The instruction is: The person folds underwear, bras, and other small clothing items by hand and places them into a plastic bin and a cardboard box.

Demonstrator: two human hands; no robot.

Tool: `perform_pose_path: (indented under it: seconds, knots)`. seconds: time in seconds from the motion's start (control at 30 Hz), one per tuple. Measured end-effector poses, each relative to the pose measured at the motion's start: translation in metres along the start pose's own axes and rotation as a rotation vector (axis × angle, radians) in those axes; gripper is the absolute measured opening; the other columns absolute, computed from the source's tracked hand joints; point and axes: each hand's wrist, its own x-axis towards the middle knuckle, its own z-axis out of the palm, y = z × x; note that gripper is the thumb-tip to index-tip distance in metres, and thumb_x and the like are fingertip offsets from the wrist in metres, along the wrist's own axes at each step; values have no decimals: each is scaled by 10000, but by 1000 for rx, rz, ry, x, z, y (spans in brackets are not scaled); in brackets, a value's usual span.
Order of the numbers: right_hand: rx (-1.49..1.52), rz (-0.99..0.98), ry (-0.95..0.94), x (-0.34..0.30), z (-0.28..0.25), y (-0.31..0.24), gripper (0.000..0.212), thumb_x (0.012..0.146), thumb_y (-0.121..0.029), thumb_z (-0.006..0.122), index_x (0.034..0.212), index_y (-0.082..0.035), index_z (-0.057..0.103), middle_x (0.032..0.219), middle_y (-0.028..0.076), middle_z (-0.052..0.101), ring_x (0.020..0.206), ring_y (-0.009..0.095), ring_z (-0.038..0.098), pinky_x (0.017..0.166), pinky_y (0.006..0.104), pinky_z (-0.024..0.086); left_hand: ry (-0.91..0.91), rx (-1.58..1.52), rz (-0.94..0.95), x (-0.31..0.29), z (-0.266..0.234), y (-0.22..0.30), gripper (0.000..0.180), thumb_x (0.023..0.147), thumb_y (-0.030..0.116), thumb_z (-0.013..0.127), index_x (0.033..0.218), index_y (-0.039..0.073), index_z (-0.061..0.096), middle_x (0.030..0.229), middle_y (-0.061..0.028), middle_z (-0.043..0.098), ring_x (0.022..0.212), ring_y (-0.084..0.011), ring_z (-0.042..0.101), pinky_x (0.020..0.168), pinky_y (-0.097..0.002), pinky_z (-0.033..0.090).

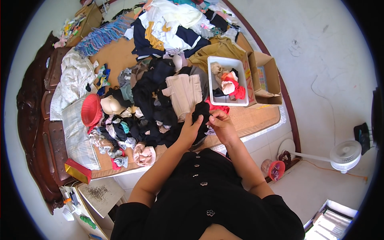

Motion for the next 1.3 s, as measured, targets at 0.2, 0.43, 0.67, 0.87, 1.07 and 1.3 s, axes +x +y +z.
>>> perform_pose_path:
  seconds: [0.2,0.43,0.67,0.87,1.07,1.3]
  knots:
    - [143,37,8,-5,-6,-1,74,844,-134,641,844,-110,571,858,-20,583,768,105,558,728,255,486,10,472,249,-4,0,17,419,914,257,498,1239,-2,455,1100,-232,517,1051,-330,523,890,-354,397]
    - [90,65,-77,-6,5,0,85,845,-155,643,844,-108,571,816,-30,559,758,101,545,727,270,496,228,279,136,-7,1,11,290,880,192,467,987,-49,586,809,-196,633,774,-280,619,688,-357,460]
    - [4,9,42,-5,3,3,41,861,-113,610,848,-88,580,886,-10,580,791,116,555,751,327,498,275,-180,16,-3,1,1,326,885,146,435,1114,-60,542,1016,-173,613,929,-224,574,821,-310,438]
    - [-336,-192,123,-9,14,2,41,848,-54,615,829,-64,579,958,28,562,855,107,539,759,264,476,304,131,205,2,2,-11,345,879,84,430,1193,-40,500,1049,-146,610,983,-217,572,870,-299,427]
    - [-773,-323,-115,-14,32,-3,63,848,-56,601,814,-3,606,1031,56,495,900,118,481,788,243,395,218,203,85,-2,0,2,293,882,111,448,1137,5,543,1015,-158,620,938,-242,599,813,-323,449]
    - [-720,-303,122,-9,41,11,238,763,-6,690,940,-12,530,803,22,560,726,95,547,669,222,454,260,200,294,-9,10,10,342,865,61,438,1196,-17,476,1014,-177,606,946,-265,592,817,-327,446]
